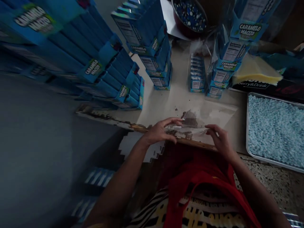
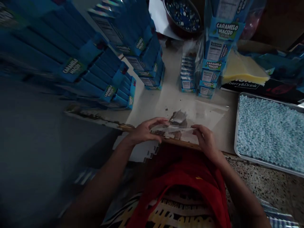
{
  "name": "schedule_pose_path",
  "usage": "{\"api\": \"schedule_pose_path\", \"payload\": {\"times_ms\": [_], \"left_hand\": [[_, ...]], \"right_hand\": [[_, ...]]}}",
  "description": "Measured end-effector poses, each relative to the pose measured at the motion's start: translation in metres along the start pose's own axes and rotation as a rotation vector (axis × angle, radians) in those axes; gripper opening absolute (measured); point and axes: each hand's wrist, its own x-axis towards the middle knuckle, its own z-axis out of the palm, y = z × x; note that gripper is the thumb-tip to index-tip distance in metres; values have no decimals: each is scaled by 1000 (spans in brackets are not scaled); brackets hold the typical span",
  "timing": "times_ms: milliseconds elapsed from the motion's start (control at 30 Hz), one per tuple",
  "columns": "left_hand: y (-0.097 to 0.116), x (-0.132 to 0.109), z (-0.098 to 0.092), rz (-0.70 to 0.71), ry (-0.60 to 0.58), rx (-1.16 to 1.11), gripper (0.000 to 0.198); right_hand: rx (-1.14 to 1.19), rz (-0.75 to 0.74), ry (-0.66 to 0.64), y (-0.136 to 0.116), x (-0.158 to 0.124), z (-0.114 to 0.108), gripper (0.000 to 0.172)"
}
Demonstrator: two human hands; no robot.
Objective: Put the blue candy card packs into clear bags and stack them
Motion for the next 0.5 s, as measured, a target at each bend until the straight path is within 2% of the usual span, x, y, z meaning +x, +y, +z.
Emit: {"api": "schedule_pose_path", "payload": {"times_ms": [67,100,167,267,333,400,500], "left_hand": [[6,13,6,44,246,-56,56],[12,20,10,81,351,-108,47],[30,36,18,182,463,-159,40],[69,55,30,369,514,-9,26],[93,66,35,499,544,137,19],[111,74,38,613,550,243,16],[120,81,40,722,507,340,13]], "right_hand": [[108,44,-28,-4,17,-12,29],[124,42,-51,-6,25,-20,29],[53,-28,-23,-11,38,-36,32],[-227,-215,232,-35,48,-60,42],[-414,-327,339,-61,49,-71,50],[-599,-365,327,-86,48,-75,51],[-792,-275,233,-100,49,-75,22]]}}
